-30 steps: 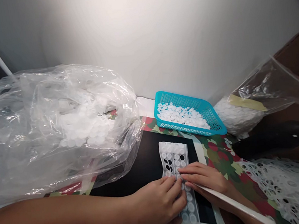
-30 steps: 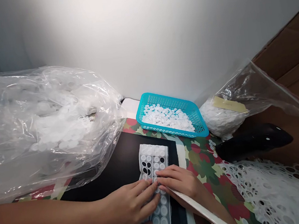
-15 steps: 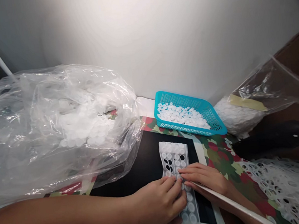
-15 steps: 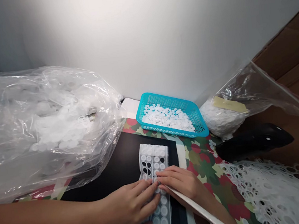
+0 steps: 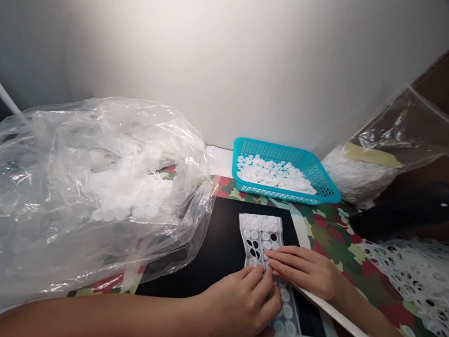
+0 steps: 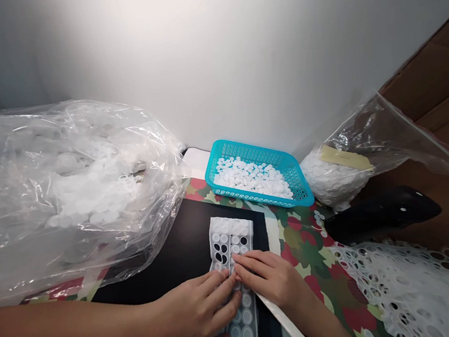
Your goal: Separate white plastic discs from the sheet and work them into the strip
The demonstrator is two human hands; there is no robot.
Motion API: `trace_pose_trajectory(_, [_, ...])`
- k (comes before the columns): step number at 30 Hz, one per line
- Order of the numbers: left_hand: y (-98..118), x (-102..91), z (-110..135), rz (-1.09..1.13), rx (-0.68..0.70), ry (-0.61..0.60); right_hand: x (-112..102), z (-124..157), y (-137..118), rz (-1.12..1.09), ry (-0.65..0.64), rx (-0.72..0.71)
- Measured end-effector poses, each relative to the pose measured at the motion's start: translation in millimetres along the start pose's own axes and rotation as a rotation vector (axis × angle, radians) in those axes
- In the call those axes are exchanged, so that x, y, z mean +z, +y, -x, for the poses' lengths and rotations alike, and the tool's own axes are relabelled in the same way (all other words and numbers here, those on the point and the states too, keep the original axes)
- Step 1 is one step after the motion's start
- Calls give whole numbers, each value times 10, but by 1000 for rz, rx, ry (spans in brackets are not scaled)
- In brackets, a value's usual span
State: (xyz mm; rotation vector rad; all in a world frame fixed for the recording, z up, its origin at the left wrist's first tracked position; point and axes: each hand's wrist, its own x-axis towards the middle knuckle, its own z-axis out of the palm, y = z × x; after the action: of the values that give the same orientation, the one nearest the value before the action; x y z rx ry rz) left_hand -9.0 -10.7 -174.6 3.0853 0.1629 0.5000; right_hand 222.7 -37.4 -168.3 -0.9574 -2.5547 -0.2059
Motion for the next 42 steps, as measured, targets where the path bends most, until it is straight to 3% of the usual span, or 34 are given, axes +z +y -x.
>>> trace_pose_trajectory(4, [-1, -5, -1, -4, -9, 6, 4, -19, -29, -104, 35, 87])
trace_pose_trajectory(10, [0, 21, 0, -22, 2, 21, -51, -45, -72, -470, 28, 493])
trace_pose_trajectory(16, [3, 18, -4, -10, 0, 5, -19, -42, -84, -543, 36, 758])
trace_pose_trajectory(21, [8, 14, -5, 3, 10, 0, 69, -30, -75, -711, 198, 962])
trace_pose_trajectory(25, [8, 25, 0, 9, 5, 4, 117, -19, -37, -842, 342, 1013])
trace_pose_trajectory(29, [4, 27, 2, 6, 16, 8, 135, 40, 64, -816, 454, 1054])
trace_pose_trajectory(32, [1, 18, -1, -2, 10, 13, 112, 93, 136, -730, 499, 1051])
trace_pose_trajectory(34, [-1, 14, -3, -6, 10, 12, 73, 107, 147, -616, 384, 973])
trace_pose_trajectory(37, [-6, 21, -4, -4, 15, 23, -2, 77, 107, -448, 142, 651])
trace_pose_trajectory(39, [-9, 31, -3, -2, 14, 33, -46, 36, 73, -404, 69, 440])
trace_pose_trajectory(42, [-8, 45, 0, 4, 9, 29, -87, -5, 57, -414, 33, 361])
